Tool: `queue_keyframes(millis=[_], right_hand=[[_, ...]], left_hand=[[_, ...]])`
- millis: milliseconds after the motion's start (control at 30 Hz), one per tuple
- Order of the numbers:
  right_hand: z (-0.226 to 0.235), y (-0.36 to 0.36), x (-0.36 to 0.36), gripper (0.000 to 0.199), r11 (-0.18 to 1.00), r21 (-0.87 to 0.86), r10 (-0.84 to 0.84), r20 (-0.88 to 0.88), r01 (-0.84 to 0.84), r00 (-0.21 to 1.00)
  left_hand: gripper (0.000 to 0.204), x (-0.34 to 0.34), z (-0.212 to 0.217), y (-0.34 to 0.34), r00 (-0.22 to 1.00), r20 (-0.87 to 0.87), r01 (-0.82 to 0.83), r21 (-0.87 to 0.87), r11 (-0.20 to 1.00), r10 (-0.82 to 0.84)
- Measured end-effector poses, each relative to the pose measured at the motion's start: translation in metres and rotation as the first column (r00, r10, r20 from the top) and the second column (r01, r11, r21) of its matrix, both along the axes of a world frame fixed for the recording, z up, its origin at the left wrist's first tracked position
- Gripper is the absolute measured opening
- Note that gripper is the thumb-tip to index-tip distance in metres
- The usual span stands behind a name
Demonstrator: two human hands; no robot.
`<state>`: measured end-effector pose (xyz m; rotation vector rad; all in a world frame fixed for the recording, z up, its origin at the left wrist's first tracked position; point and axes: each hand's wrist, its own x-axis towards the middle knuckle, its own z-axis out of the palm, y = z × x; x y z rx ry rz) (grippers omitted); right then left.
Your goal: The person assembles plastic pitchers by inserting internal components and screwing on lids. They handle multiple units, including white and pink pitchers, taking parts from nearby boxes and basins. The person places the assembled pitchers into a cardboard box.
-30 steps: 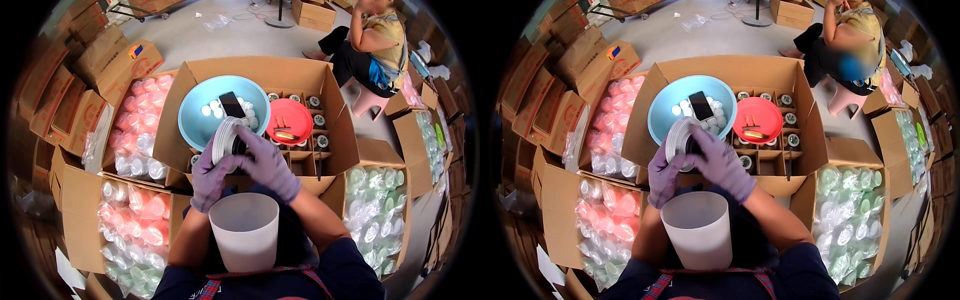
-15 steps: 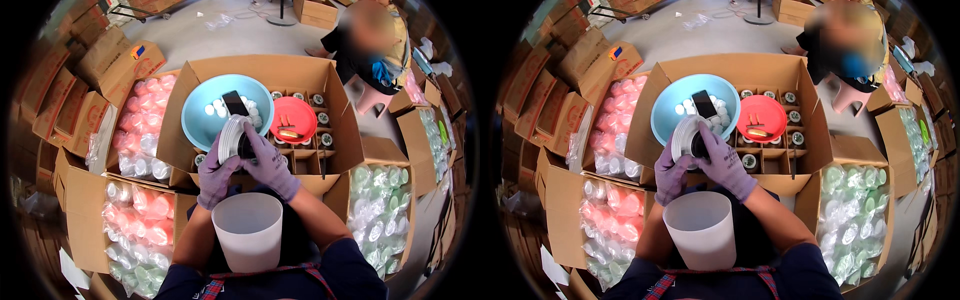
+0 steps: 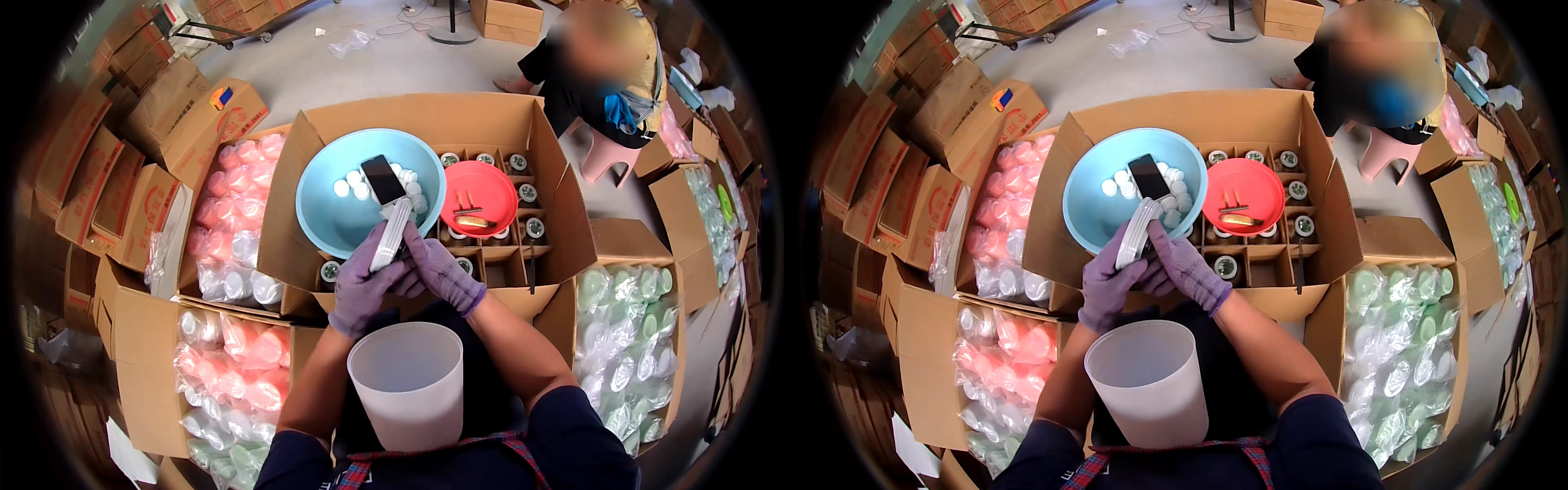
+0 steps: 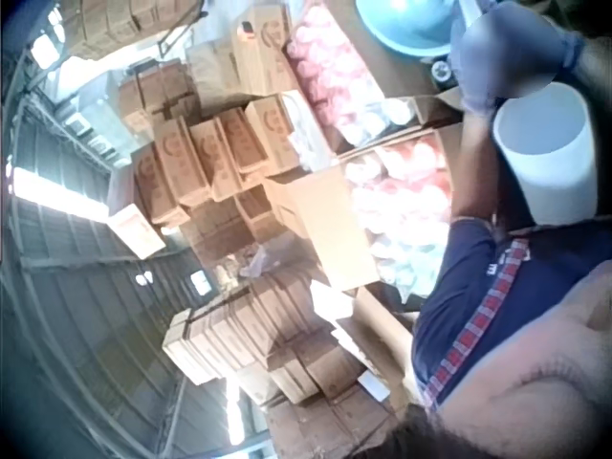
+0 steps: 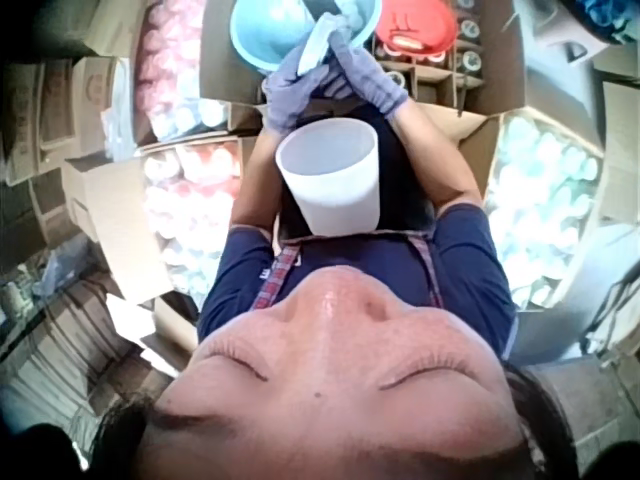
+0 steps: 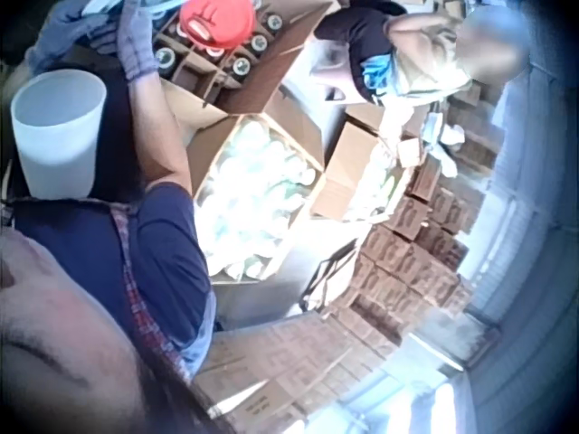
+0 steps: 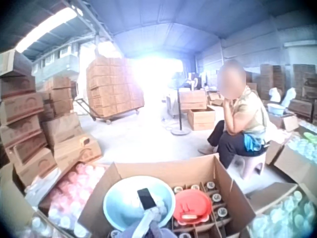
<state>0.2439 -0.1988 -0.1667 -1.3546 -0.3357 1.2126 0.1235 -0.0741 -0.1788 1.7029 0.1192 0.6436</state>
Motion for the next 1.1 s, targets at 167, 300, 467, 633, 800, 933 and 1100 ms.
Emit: queue_keyframes(millis=[167, 300, 467, 633, 800, 933, 1100], right_hand=[[-0.033, -0.044, 0.002, 0.063, 0.958, -0.163, -0.221, 0.098, 0.234, 0.970], [-0.033, -0.088, -0.021, 0.038, 0.888, 0.139, -0.446, 0.032, 0.438, 0.894], [-0.003, -0.166, -0.047, 0.036, 0.872, 0.147, -0.489, 0.304, 0.467, 0.818], [0.017, -0.223, -0.117, 0.037, 0.951, 0.182, -0.299, 0.331, 0.250, 0.895], [0.028, -0.215, -0.174, 0.111, 0.919, 0.393, -0.164, 0.388, -0.002, 0.907], [0.050, -0.179, -0.164, 0.109, 0.879, 0.415, -0.312, 0.134, 0.232, 0.941], [0.091, -0.150, -0.099, 0.081, 0.910, 0.390, -0.401, 0.914, -0.137, -0.057]], left_hand=[[0.052, 0.047, -0.040, 0.070, 0.969, -0.134, -0.247, -0.514, 0.822, 0.208], [0.058, 0.075, -0.095, 0.118, 0.795, -0.485, -0.481, -0.141, 0.865, 0.363], [0.063, 0.026, 0.002, 0.056, 0.925, -0.270, -0.202, 0.247, 0.948, 0.267], [0.030, -0.128, 0.120, -0.021, 0.776, -0.248, 0.611, 0.521, 0.596, -0.580], [0.044, -0.198, 0.128, -0.032, 0.952, -0.142, -0.281, -0.042, 0.959, 0.273], [0.041, -0.208, 0.082, -0.023, 0.895, -0.054, -0.444, -0.023, 0.896, 0.442], [0.053, -0.252, 0.066, 0.060, 0.866, -0.085, -0.477, -0.432, 0.765, 0.492]])
